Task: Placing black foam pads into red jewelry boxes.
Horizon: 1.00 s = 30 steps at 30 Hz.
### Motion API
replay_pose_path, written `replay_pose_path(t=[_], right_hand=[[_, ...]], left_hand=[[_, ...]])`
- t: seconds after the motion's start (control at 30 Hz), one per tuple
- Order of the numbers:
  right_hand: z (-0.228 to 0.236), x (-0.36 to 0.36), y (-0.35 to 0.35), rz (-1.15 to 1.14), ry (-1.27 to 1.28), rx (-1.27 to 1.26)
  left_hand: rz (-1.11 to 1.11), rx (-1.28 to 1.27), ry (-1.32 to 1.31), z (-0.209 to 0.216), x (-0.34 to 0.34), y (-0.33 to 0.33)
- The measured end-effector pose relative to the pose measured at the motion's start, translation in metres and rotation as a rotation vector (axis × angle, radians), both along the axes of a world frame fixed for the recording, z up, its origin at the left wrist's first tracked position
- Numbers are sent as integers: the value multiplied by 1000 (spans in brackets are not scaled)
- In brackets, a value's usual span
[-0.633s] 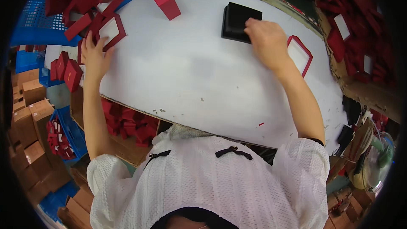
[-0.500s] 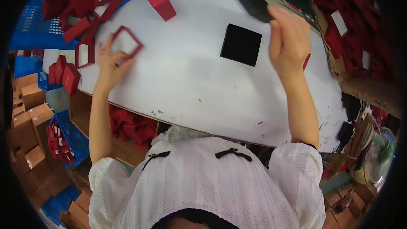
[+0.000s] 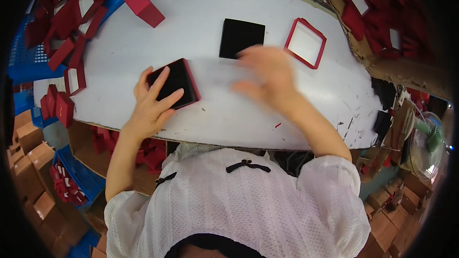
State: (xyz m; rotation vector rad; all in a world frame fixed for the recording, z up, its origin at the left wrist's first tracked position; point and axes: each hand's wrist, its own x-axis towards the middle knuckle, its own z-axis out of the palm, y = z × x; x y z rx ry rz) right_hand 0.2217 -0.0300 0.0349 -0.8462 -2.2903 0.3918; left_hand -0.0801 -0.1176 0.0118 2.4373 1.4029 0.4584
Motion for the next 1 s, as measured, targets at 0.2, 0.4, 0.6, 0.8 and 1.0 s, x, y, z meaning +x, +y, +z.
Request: replay_pose_path(t=[0.2,0.4,0.6,0.8,1.0], right_hand=[[-14,107,1,-560,-334,88],[43,-35,14,-42,203,-937],[-15,-102,10,112,-146,-402],[-20,-102,-25,105,-91,-191],[-26,-102,-22,212,-45,-296]], left_hand=[[-91,-122,78,26,0,13],[-122,30,-604,-23,9,5],[8,-153,-605,-19,6,4],[20,-21,-179,1,9,0],[132,-12,54,15,9,-13]])
